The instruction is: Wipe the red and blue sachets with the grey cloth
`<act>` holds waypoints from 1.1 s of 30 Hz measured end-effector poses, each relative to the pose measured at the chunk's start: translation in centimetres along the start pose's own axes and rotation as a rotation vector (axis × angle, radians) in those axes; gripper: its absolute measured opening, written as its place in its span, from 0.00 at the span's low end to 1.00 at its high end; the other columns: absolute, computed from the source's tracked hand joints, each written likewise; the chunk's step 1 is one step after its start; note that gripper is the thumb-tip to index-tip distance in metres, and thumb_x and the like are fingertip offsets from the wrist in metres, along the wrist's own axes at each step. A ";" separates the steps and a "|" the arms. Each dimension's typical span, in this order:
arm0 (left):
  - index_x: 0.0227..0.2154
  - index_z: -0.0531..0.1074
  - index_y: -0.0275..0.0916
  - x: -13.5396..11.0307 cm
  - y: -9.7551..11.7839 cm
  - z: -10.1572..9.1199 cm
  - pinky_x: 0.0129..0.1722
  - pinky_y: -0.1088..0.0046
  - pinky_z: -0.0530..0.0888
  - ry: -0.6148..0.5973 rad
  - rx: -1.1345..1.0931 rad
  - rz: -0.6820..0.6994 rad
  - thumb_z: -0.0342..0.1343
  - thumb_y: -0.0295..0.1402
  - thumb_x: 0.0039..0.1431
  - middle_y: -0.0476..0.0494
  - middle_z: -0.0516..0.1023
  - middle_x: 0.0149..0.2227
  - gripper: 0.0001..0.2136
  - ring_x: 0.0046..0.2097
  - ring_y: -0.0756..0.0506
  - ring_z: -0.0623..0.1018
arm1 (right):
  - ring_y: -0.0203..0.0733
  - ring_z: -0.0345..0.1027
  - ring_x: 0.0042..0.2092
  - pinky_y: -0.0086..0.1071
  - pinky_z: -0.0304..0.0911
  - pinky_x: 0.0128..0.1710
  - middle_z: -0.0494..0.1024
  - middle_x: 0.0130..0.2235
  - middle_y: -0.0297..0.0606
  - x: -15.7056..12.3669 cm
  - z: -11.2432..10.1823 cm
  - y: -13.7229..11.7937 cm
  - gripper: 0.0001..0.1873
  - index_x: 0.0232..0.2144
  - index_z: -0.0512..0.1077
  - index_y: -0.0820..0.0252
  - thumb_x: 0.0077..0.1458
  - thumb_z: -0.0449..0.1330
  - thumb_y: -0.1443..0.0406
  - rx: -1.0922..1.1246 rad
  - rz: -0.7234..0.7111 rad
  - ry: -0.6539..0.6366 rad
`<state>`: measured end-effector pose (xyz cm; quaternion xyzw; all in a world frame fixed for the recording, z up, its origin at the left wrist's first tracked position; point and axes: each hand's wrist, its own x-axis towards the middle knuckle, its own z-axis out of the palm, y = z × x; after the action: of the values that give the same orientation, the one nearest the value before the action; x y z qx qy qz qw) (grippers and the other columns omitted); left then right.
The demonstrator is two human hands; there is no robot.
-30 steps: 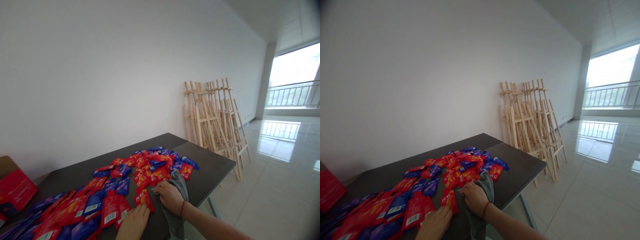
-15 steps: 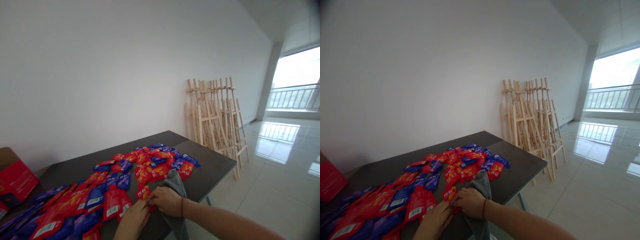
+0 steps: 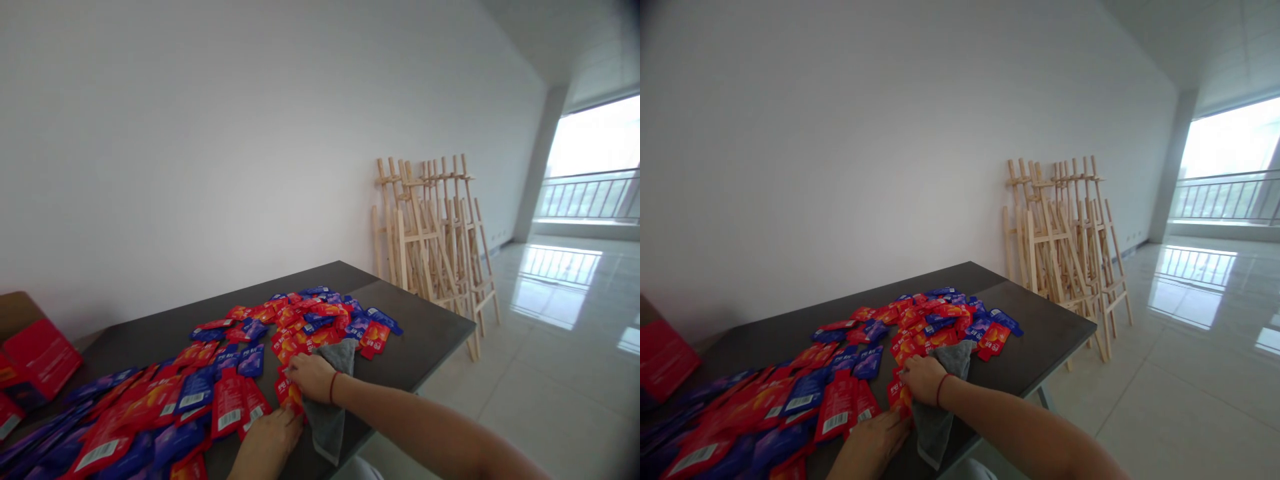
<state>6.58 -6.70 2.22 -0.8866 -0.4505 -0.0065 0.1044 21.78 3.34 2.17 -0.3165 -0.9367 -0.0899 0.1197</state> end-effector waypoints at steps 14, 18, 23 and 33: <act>0.39 0.74 0.40 0.1 -0.1 1.3 0.32 0.74 0.74 0.054 0.008 0.025 0.47 0.20 0.61 0.44 0.81 0.37 0.13 0.37 0.44 0.81 | 0.44 0.65 0.47 0.34 0.65 0.39 0.72 0.51 0.37 -1.2 -0.8 -0.9 0.13 0.48 0.75 0.50 0.64 0.55 0.63 -0.002 -0.217 -0.001; 0.34 0.74 0.40 -0.3 0.0 -0.3 0.34 0.73 0.74 0.059 -0.105 -0.009 0.48 0.25 0.62 0.45 0.80 0.34 0.09 0.36 0.46 0.80 | 0.46 0.66 0.46 0.35 0.66 0.39 0.74 0.49 0.39 1.3 -0.3 -1.4 0.12 0.45 0.77 0.52 0.62 0.56 0.64 -0.018 -0.066 -0.024; 0.34 0.73 0.41 -0.4 -1.6 -0.7 0.40 0.67 0.75 0.271 -0.201 -0.160 0.47 0.29 0.63 0.45 0.79 0.36 0.09 0.40 0.44 0.79 | 0.48 0.67 0.44 0.37 0.67 0.37 0.75 0.44 0.45 2.3 0.1 -1.4 0.10 0.39 0.78 0.60 0.61 0.56 0.66 -0.014 -0.017 -0.025; 0.57 0.60 0.39 -0.1 -3.0 2.2 0.60 0.44 0.63 0.356 -0.234 -0.198 0.58 0.36 0.55 0.36 0.74 0.55 0.27 0.57 0.38 0.73 | 0.46 0.65 0.47 0.35 0.62 0.44 0.74 0.49 0.42 -1.8 -1.0 0.0 0.13 0.46 0.75 0.60 0.59 0.56 0.67 0.043 -0.225 -0.001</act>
<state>3.97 -4.64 0.61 -0.8291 -0.5058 -0.2253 0.0774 23.33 2.05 2.59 -0.2067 -0.9681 -0.0824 0.1153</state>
